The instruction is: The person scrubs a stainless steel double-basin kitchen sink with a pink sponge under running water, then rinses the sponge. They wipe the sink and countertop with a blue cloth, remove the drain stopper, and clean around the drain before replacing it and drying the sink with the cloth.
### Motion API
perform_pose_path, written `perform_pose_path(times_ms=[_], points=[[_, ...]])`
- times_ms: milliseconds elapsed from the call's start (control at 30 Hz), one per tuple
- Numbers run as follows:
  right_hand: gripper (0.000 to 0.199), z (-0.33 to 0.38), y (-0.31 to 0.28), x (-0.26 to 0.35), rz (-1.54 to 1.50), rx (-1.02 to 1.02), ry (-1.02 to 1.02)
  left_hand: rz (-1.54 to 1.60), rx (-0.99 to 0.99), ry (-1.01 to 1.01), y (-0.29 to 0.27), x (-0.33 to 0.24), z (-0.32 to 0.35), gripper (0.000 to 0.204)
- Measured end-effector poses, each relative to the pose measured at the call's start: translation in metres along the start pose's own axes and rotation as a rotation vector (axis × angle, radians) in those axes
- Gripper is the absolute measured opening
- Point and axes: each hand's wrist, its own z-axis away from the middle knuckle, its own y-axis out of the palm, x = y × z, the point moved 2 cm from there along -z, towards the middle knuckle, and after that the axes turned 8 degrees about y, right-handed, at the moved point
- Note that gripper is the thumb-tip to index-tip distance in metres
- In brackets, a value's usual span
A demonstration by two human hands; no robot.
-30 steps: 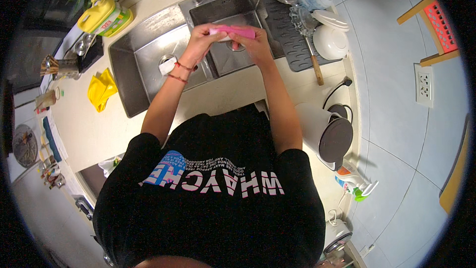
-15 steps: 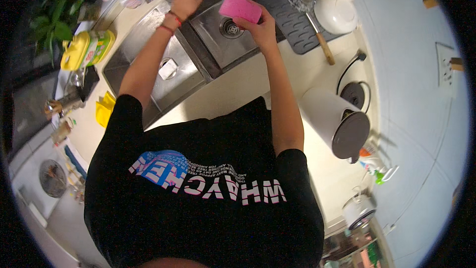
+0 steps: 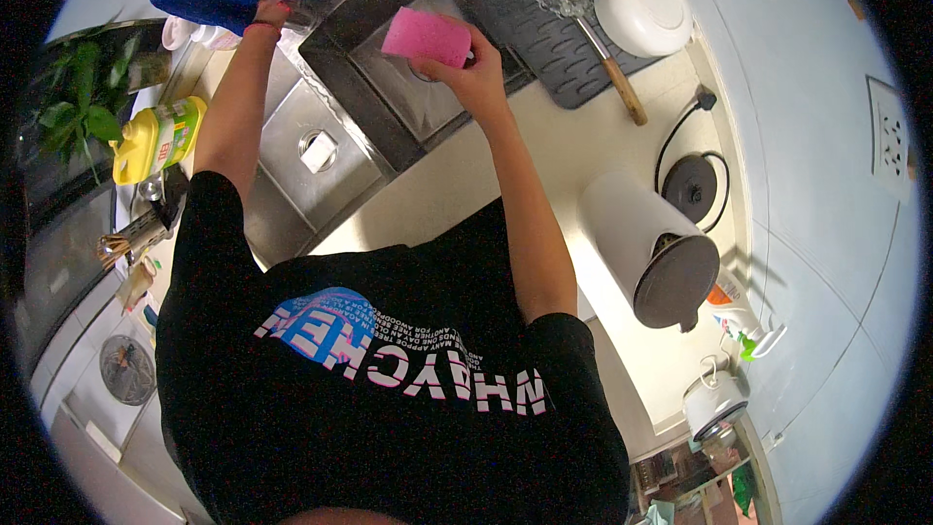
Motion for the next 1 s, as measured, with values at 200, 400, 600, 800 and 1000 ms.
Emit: perform_pose_path(times_ms=[200,400,600,800,1000], points=[[0.062,-0.012,-0.006,-0.003,0.061,0.005,-0.011,-0.014,0.015,-0.049,0.016,0.013,-0.022,0.025],[0.063,-0.02,-0.013,0.01,0.173,0.037,-0.017,-0.049,0.024,-0.018,0.03,-0.007,-0.007,0.026],[0.06,-0.03,-0.028,-0.01,0.252,0.014,-0.054,0.946,-0.197,-0.149,0.002,-0.115,0.029,0.034],[0.06,-0.043,-0.026,-0.016,0.201,0.032,-0.078,2.604,0.169,-0.799,0.002,-0.175,0.067,0.039],[0.053,-0.041,-0.019,-0.023,0.292,-0.029,-0.098,2.154,-0.183,-0.855,0.022,-0.192,0.067,0.025]])
